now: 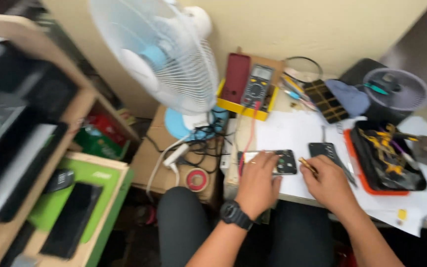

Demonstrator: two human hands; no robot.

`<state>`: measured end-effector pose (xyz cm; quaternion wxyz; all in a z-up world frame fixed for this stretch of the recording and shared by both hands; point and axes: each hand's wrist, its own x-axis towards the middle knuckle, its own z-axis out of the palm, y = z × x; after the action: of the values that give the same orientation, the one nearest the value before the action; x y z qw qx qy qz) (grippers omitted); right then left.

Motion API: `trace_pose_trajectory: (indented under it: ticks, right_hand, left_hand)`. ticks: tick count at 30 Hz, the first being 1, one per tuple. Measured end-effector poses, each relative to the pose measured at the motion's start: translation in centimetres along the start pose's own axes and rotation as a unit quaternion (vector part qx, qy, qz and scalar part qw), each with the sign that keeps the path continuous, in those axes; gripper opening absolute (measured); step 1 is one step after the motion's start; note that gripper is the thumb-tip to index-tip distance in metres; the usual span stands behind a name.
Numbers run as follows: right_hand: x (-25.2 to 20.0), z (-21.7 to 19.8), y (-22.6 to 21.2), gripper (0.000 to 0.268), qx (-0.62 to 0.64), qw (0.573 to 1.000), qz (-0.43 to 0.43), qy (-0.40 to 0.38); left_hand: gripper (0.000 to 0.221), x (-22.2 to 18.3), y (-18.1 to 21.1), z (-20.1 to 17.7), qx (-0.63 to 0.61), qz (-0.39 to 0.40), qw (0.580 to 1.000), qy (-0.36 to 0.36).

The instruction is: Testing and inspecting internal components of a mobile phone using a multimeter and manual inspection

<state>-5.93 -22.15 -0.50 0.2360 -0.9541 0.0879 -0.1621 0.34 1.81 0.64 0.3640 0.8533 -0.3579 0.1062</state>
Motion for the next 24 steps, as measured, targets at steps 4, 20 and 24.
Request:
trace_pose_trajectory:
  ticks: [4, 20, 24]
  right_hand:
    - [-0.6, -0.5, -0.1, 0.014, 0.019, 0.999, 0.035, 0.004]
    - [-0.8, 0.1, -1.0, 0.016, 0.008, 0.999, 0.021, -0.029]
    - [-0.9, 0.2, -1.1, 0.014, 0.0, 1.0, 0.008, -0.03]
  left_hand:
    - [0.064, 0.0, 0.0, 0.5, -0.01, -0.006, 1.0, -0.004]
    - [0.06, 0.1, 0.0, 0.2, -0.026, -0.017, 0.999, -0.032]
    - [0.058, 0.1, -0.1, 0.3, -0.029, -0.017, 0.999, -0.031]
